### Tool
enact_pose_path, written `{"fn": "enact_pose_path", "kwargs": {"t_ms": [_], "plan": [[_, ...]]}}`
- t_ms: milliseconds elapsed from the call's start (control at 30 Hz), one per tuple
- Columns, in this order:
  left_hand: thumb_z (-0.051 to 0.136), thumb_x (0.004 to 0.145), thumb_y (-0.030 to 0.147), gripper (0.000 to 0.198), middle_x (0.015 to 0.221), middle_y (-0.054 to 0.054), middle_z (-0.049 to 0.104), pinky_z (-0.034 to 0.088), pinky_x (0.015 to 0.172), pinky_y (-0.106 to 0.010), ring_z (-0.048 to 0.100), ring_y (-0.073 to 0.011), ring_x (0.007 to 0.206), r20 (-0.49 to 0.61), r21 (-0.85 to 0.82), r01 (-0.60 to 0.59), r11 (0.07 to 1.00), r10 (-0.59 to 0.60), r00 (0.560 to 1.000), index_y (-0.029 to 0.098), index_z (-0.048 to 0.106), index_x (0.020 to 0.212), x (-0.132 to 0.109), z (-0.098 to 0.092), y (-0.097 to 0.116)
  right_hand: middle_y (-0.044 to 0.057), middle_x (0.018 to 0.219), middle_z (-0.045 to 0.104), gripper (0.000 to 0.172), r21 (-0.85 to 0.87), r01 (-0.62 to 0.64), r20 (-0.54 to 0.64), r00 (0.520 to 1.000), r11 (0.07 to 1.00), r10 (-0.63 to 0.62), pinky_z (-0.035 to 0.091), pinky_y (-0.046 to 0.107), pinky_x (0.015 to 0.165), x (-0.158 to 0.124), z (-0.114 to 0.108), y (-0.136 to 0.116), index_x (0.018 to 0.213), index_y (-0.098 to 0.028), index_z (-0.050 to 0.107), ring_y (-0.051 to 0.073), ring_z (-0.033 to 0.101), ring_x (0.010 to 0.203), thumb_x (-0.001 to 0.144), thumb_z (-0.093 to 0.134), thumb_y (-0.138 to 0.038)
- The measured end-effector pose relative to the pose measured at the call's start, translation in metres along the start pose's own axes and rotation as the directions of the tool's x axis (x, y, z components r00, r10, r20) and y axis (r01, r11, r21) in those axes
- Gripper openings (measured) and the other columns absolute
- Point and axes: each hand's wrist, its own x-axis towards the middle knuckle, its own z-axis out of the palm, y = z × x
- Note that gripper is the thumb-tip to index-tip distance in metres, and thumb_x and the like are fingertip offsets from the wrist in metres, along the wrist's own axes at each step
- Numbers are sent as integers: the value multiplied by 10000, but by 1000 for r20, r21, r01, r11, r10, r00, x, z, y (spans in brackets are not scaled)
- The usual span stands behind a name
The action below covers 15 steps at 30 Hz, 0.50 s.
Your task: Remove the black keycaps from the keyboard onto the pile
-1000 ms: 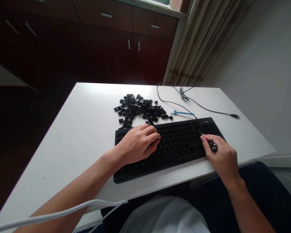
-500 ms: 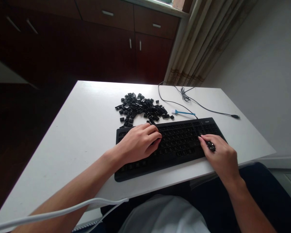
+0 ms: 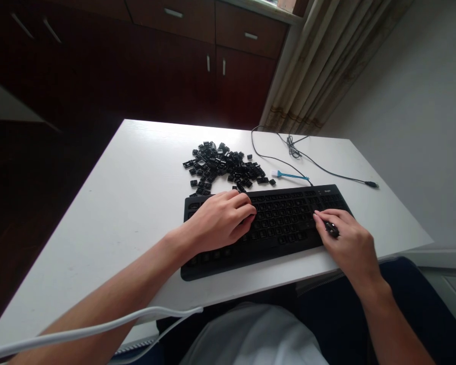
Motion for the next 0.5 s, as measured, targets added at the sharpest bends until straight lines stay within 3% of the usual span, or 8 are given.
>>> {"fn": "enact_pose_path", "kwargs": {"t_ms": [167, 367, 500], "plan": [[478, 1026, 245, 244, 1037, -85, 697, 515, 774, -344, 628, -202, 919, -5, 1, -3, 1000, 3, 1000, 161, 703, 1068, 0, 0, 0, 33, 1109, 728, 207, -10, -28, 60, 998, 1000, 29, 560, 302, 791, 2, -5, -4, 1070, -221, 758, 188, 722, 910, 974, 630, -351], [474, 1026, 245, 248, 1043, -87, 693, 517, 783, -350, 623, -204, 919, 4, -5, 3, 1000, -3, 1000, 161, 702, 1075, -1, 0, 0, 31, 1104, 735, 321, 26, -63, 30, 998, 998, 62, 554, 330, 839, 3, 0, 5, 1238, -233, 681, 217, 718, 978, 952, 653, -376], [477, 1025, 247, 243, 1040, -88, 694, 518, 781, -349, 623, -206, 919, 11, -10, 6, 1000, -5, 1000, 159, 699, 1070, -1, 0, 0, 31, 1137, 732, 292, 43, -50, 23, 999, 998, 49, 550, 324, 841, 1, 2, 9, 1206, -244, 705, 213, 716, 990, 958, 645, -385]]}}
